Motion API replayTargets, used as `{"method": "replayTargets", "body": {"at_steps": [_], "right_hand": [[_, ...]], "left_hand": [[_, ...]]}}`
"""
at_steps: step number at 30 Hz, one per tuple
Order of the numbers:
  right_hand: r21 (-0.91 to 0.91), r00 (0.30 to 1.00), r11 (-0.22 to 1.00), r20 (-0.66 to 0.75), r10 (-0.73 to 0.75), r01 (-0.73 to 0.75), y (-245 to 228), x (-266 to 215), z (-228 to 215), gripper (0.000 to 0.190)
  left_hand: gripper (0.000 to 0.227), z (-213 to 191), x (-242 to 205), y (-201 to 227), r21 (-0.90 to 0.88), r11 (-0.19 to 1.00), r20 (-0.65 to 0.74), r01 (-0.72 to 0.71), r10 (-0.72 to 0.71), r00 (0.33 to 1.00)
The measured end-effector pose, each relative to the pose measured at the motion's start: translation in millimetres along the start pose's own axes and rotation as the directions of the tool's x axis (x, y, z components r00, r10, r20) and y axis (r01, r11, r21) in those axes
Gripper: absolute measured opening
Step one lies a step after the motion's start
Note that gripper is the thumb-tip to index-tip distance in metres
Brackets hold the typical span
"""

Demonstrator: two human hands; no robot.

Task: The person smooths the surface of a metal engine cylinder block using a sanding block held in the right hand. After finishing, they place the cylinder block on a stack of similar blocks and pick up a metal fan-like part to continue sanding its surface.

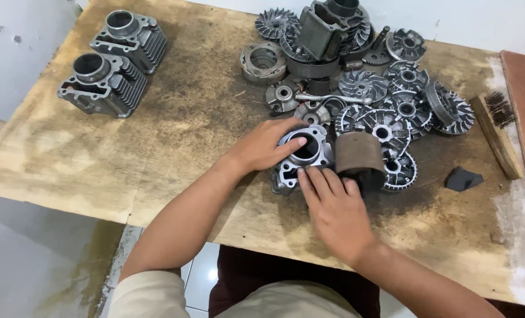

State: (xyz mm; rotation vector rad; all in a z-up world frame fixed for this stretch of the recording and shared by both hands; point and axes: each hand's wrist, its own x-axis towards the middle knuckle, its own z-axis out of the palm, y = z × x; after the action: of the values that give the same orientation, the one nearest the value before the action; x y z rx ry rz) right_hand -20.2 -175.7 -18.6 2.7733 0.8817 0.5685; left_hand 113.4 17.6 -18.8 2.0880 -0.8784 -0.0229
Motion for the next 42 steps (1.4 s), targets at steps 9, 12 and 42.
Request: {"method": "replayTargets", "body": {"at_steps": [9, 12, 42], "right_hand": [[0.068, 0.996, 0.996, -0.077, -0.047, 0.052, -13.9, -0.7, 39.5, 0.057], [0.04, 0.998, 0.999, -0.06, 0.008, -0.005, -3.1, -12.3, 25.8, 0.056], [0.474, 0.829, 0.803, -0.558, -0.043, 0.361, 102.9, -7.2, 63.6, 0.039]], "left_hand": [[0.037, -7.6, 1.6, -3.8, -0.126, 0.992, 0.068, -0.016, 0.025, 0.997], [0.038, -10.0, -1.0, 1.7, -0.121, 0.993, 0.054, 0.005, 0.002, 0.999], [0.107, -51.7, 0.4, 74.4, 0.181, 0.97, 0.49, 0.16, -0.23, 0.841]]}}
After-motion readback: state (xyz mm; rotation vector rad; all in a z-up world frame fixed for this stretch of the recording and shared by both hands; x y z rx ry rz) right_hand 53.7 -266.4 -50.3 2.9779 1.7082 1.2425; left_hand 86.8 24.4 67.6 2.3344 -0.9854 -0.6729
